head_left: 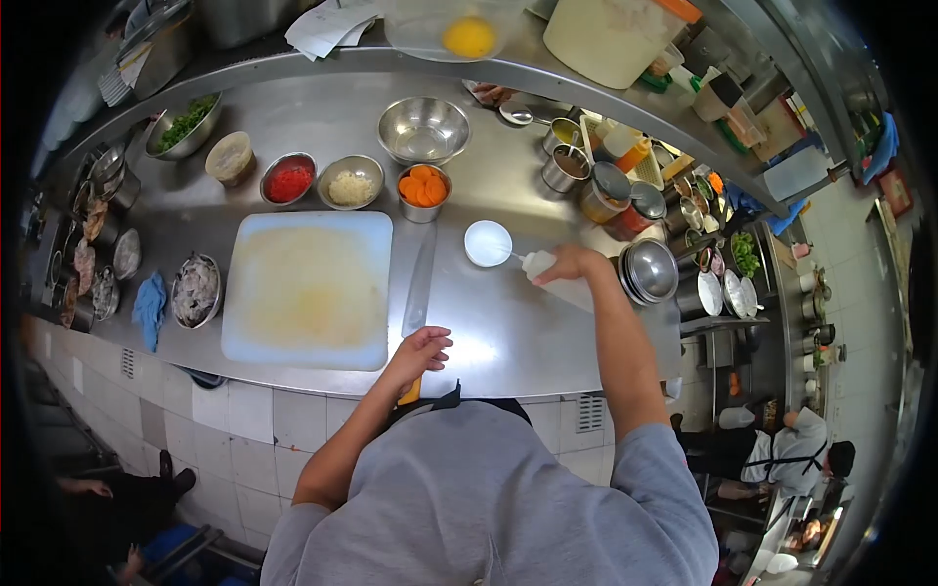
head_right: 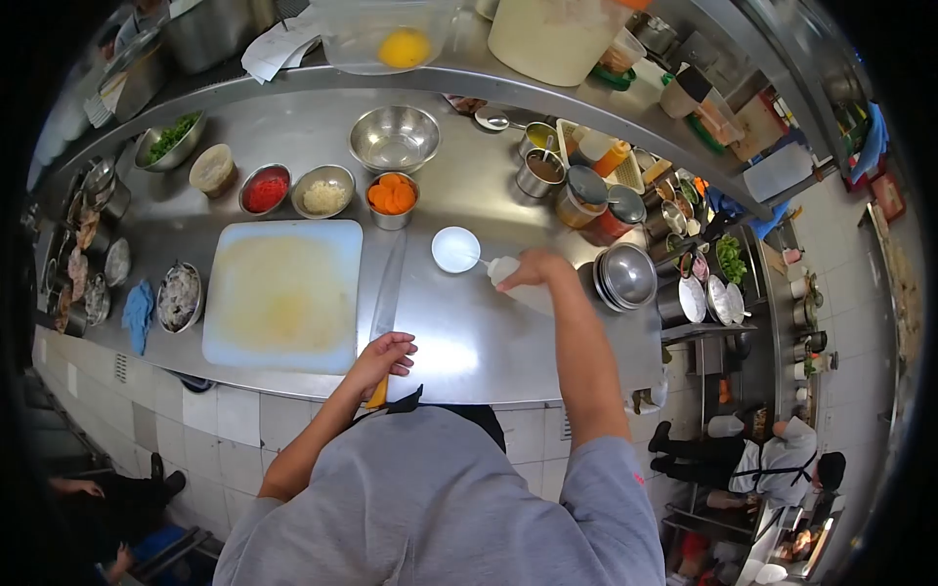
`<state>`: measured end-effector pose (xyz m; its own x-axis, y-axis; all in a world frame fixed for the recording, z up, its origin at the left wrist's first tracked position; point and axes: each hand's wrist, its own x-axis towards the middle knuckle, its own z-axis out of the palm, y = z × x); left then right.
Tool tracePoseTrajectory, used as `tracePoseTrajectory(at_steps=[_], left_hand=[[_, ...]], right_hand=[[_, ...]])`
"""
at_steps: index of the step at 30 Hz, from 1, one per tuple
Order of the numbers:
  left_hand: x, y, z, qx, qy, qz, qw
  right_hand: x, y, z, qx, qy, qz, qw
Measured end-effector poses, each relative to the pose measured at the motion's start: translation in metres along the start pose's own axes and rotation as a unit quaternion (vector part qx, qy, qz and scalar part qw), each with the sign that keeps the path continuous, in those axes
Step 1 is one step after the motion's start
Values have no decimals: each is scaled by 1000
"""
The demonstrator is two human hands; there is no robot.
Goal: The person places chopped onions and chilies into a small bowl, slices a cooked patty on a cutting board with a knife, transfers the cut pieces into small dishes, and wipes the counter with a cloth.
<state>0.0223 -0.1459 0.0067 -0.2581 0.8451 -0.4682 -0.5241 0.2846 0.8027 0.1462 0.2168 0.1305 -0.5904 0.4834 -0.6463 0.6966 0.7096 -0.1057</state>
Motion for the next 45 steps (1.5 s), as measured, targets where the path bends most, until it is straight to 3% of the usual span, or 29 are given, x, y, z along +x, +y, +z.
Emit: tracePoseTrajectory(at_steps=[4, 8, 10, 14, 18, 20, 22, 25, 28, 29, 37, 38, 40, 41, 42, 44, 45], left_hand=[[8, -6, 14, 21, 27, -10, 999], [31, -24, 42, 65, 141, 105, 982], [46, -26, 55, 90, 190, 159, 965], [67, -28, 92, 88, 248, 183, 947], [74, -25, 131, 62, 272, 155, 948], [78, -30, 142, 46, 288, 153, 944], [80, -35, 150, 48, 305, 150, 939], [67, -34, 163, 46, 321, 139, 936], [62, -25, 164, 52, 331, 135, 933], [64, -18, 160, 75, 330, 118, 934], [152, 36, 131, 75, 372, 105, 919], [163, 35, 124, 72, 378, 101, 917], [188, 38, 112, 64, 392, 102, 912], [195, 40, 114, 55, 412, 104, 904], [201, 42, 112, 70, 407, 99, 905], [210, 42, 106, 100, 399, 89, 907], [214, 41, 104, 82, 387, 88, 914]], right_hand=[[16, 11, 40, 126, 77, -53, 988], [3, 13, 61, 302, 126, -114, 938], [-6, 21, 63, 359, 193, -153, 900], [0, 95, 50, 452, 321, -206, 807], [-22, 188, -28, 553, 417, -166, 702], [-27, 227, -75, 496, 530, -123, 677], [13, 277, -109, 472, 624, -158, 603], [76, 335, -138, 401, 683, -191, 579], [201, 413, -138, 199, 683, 48, 701], [184, 403, -136, 172, 714, -8, 679], [214, 400, -108, 119, 704, -84, 696], [204, 397, -94, 158, 673, -96, 716], [82, 358, -76, 332, 477, -55, 812], [45, 362, -57, 450, 340, -178, 806], [-12, 366, -43, 423, 269, -240, 831], [-76, 401, -26, 374, 88, -245, 890], [-94, 430, -13, 390, 132, -195, 890]])
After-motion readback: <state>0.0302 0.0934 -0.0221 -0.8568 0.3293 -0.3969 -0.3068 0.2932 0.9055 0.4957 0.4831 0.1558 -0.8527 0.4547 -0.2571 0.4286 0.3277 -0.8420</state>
